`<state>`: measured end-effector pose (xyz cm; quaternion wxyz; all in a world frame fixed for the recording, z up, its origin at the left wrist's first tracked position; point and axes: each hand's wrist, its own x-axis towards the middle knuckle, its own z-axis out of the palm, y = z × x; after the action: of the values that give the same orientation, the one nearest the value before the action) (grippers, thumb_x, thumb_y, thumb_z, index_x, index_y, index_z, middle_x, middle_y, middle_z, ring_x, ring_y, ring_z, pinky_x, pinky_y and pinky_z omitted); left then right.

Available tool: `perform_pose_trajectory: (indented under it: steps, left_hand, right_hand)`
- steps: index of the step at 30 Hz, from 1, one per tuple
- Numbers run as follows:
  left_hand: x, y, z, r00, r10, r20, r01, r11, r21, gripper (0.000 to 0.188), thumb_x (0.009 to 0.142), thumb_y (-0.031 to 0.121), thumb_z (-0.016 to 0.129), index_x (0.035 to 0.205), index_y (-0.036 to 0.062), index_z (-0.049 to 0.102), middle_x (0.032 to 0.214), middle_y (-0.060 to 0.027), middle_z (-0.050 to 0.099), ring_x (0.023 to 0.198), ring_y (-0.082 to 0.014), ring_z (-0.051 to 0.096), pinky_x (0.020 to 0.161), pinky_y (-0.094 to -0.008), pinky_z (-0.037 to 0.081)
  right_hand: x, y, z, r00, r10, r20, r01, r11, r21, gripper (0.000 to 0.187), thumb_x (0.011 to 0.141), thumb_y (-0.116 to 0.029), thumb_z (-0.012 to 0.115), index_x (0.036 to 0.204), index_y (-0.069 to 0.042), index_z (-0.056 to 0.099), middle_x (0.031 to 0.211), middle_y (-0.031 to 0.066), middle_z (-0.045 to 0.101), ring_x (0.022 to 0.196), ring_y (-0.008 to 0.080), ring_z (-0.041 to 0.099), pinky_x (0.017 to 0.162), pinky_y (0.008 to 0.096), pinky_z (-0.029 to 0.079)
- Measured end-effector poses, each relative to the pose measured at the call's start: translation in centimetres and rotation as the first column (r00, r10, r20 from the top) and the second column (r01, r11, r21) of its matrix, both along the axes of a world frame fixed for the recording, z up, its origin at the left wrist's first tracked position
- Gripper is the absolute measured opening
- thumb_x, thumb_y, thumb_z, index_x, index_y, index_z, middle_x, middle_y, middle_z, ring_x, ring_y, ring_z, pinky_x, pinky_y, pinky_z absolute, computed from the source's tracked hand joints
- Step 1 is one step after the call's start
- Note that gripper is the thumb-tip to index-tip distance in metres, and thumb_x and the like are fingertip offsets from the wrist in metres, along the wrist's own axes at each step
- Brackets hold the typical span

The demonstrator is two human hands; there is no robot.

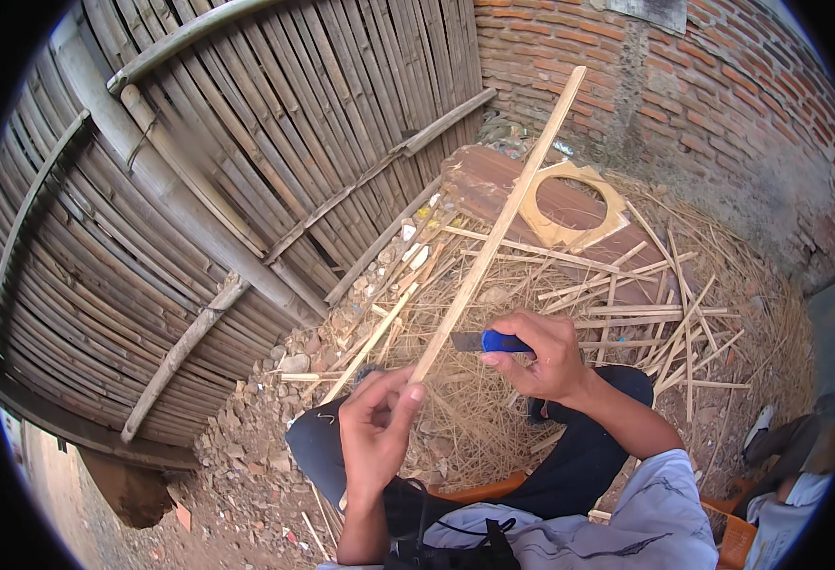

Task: The person sits on the ground and uses a blue utility knife to shave a long, thin bamboo strip. They hold the strip with their left hand and repeatedly scrape the blade along its length to smooth the surface, occasionally rotating the strip to work on different sides.

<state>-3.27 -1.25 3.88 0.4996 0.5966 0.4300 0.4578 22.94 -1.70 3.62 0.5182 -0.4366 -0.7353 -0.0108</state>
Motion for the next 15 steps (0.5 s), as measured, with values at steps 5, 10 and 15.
perform_pose_trajectory:
  steps: [5, 10, 15]
  left_hand:
    - [0.6, -0.6, 1.1, 0.998, -0.026, -0.06, 0.031, 0.997, 0.076, 0.025, 0.1, 0.006, 0.079, 0.124, -0.0022, 0.079, 0.092, 0.0011, 0.064, 0.072, -0.0018, 0.048, 0.061, -0.0199, 0.04]
    - [1.1, -0.6, 0.0, 0.999, 0.012, -0.045, -0.006, 0.989, 0.146, 0.025, 0.099, 0.006, 0.08, 0.122, -0.0033, 0.079, 0.092, -0.0022, 0.069, 0.073, -0.0033, 0.052, 0.059, -0.0211, 0.038]
    - [2.1, -1.2, 0.4, 0.998, 0.051, -0.036, -0.048, 0.996, 0.071, 0.026, 0.1, 0.007, 0.079, 0.124, -0.0036, 0.078, 0.095, -0.007, 0.077, 0.075, -0.0057, 0.063, 0.06, -0.0212, 0.044]
  right_hand:
    - [-0.9, -0.3, 0.5, 0.996, 0.042, 0.085, -0.043, 0.999, 0.01, 0.032, 0.09, -0.032, 0.088, 0.105, -0.006, 0.077, 0.082, 0.006, 0.074, 0.066, 0.0214, 0.074, 0.056, 0.0328, 0.056]
    - [-1.6, -0.2, 0.2, 0.994, 0.068, 0.091, -0.069, 0.997, 0.015, 0.031, 0.09, -0.032, 0.088, 0.105, -0.007, 0.078, 0.085, 0.0067, 0.076, 0.066, 0.0221, 0.075, 0.055, 0.0335, 0.057]
    - [-1.9, -0.4, 0.2, 0.995, 0.063, 0.077, -0.062, 0.998, -0.01, 0.032, 0.09, -0.031, 0.088, 0.106, -0.006, 0.078, 0.087, 0.0077, 0.078, 0.066, 0.0234, 0.075, 0.055, 0.0342, 0.057]
